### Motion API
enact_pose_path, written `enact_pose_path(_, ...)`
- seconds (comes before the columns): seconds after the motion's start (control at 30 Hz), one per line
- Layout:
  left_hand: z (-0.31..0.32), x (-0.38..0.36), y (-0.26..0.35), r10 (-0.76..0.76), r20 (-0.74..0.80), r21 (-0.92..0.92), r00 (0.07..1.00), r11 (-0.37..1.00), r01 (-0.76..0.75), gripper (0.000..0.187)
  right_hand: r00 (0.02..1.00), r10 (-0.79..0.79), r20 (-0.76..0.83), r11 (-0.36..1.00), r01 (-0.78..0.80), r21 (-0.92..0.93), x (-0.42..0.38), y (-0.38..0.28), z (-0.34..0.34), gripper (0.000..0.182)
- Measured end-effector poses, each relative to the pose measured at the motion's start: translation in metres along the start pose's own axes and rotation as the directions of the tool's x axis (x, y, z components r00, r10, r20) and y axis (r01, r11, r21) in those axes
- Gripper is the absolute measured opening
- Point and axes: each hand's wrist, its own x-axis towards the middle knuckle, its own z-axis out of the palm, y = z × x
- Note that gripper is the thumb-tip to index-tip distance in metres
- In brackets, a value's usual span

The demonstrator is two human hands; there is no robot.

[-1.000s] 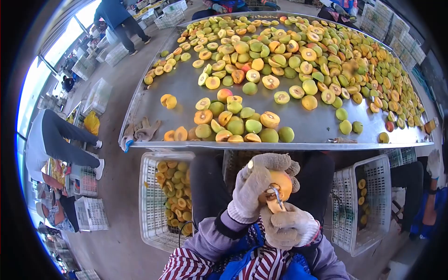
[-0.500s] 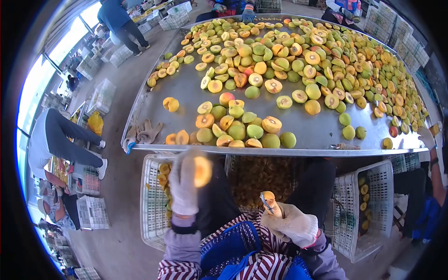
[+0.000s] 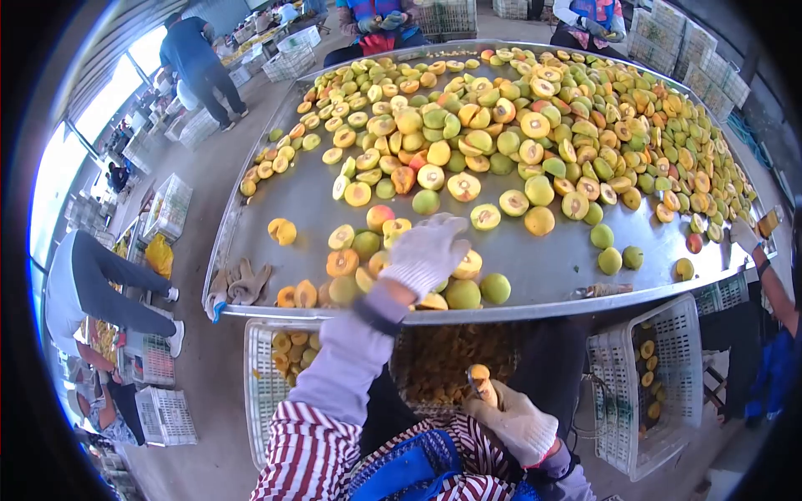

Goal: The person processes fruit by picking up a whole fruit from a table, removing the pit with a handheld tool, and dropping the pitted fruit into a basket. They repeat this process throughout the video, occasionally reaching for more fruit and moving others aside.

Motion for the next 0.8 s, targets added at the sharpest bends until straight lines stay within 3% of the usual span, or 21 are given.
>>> enact_pose_path(0.07, 0.019, 0.042, 0.005, -0.059, 0.148, 0.073, 0.987, 0.996, 0.048, 0.044, 0.996, 0.085, 0.024, 0.996, -0.085, -0.022, 0.007, 0.008, -0.004, 0.036)
enact_pose_path(0.1, 0.029, 0.059, 0.011, -0.133, 0.176, 0.072, 0.975, 0.990, 0.122, 0.046, 0.993, 0.111, 0.031, 0.994, -0.111, -0.019, 0.008, 0.006, -0.005, 0.035)
enact_pose_path(0.13, 0.038, 0.076, 0.013, -0.211, 0.197, 0.074, 0.957, 0.977, 0.200, 0.048, 0.999, 0.032, 0.011, 0.997, -0.032, 0.072, 0.020, 0.027, -0.001, 0.022)
enact_pose_path(0.2, 0.080, 0.096, -0.003, -0.258, 0.096, 0.136, 0.961, 0.960, 0.244, 0.048, 0.992, 0.123, 0.014, 0.963, -0.123, 0.239, 0.010, 0.003, -0.003, 0.018)
enact_pose_path(0.23, 0.100, 0.105, -0.010, -0.290, 0.114, 0.162, 0.950, 0.949, 0.271, 0.046, 0.996, 0.046, -0.083, 0.993, -0.055, -0.109, 0.010, 0.011, -0.005, 0.031)
enact_pose_path(0.27, 0.112, 0.109, -0.012, -0.325, 0.135, 0.185, 0.936, 0.936, 0.298, 0.045, 0.981, -0.053, -0.187, 0.998, 0.043, -0.055, 0.009, 0.010, -0.002, 0.023)
enact_pose_path(0.33, 0.104, 0.109, -0.002, -0.243, 0.195, 0.131, 0.950, 0.967, 0.220, 0.039, 0.987, 0.119, -0.109, 0.992, -0.113, 0.064, 0.008, -0.002, -0.007, 0.021)
enact_pose_path(0.47, 0.096, 0.090, 0.002, -0.158, 0.276, 0.083, 0.948, 0.987, 0.140, 0.039, 0.995, -0.026, -0.099, 0.993, 0.037, 0.112, 0.007, -0.003, -0.003, 0.020)
enact_pose_path(0.53, 0.082, 0.067, -0.002, -0.090, 0.151, -0.294, 0.984, 0.947, 0.132, 0.049, 0.995, -0.011, -0.101, 0.987, 0.027, 0.157, 0.004, -0.001, -0.003, 0.020)
enact_pose_path(0.57, 0.030, 0.051, 0.023, -0.172, 0.386, -0.637, 0.906, 0.661, 0.397, 0.058, 0.995, -0.014, -0.096, 0.987, 0.029, 0.157, 0.003, 0.001, -0.001, 0.020)
enact_pose_path(0.63, -0.019, 0.010, 0.046, -0.076, 0.390, -0.814, 0.918, 0.438, 0.382, 0.057, 0.961, -0.190, -0.203, 0.964, 0.222, 0.150, 0.004, 0.007, 0.002, 0.019)
enact_pose_path(0.67, -0.016, -0.011, 0.044, 0.095, 0.250, -0.918, 0.964, 0.341, 0.204, 0.052, 0.961, -0.200, -0.189, 0.963, 0.228, 0.144, 0.004, 0.007, 0.004, 0.019)
enact_pose_path(0.7, -0.013, -0.031, 0.044, 0.234, 0.037, -0.865, 0.971, 0.495, -0.086, 0.048, 0.946, -0.210, -0.246, 0.976, 0.217, 0.000, 0.004, 0.007, 0.006, 0.019)
enact_pose_path(0.73, -0.038, -0.056, 0.059, 0.258, 0.119, -0.845, 0.959, 0.533, -0.038, 0.047, 0.927, -0.230, -0.297, 0.970, 0.195, -0.143, 0.005, 0.007, 0.009, 0.019)
enact_pose_path(0.77, -0.050, -0.076, 0.063, 0.243, 0.188, -0.690, 0.952, 0.722, -0.048, 0.047, 0.924, -0.274, -0.267, 0.955, 0.230, -0.185, 0.009, 0.009, 0.008, 0.019)
enact_pose_path(0.8, -0.057, -0.092, 0.066, 0.211, 0.261, -0.497, 0.942, 0.866, -0.056, 0.047, 0.936, -0.271, -0.222, 0.962, 0.261, -0.074, 0.005, -0.001, 0.010, 0.017)
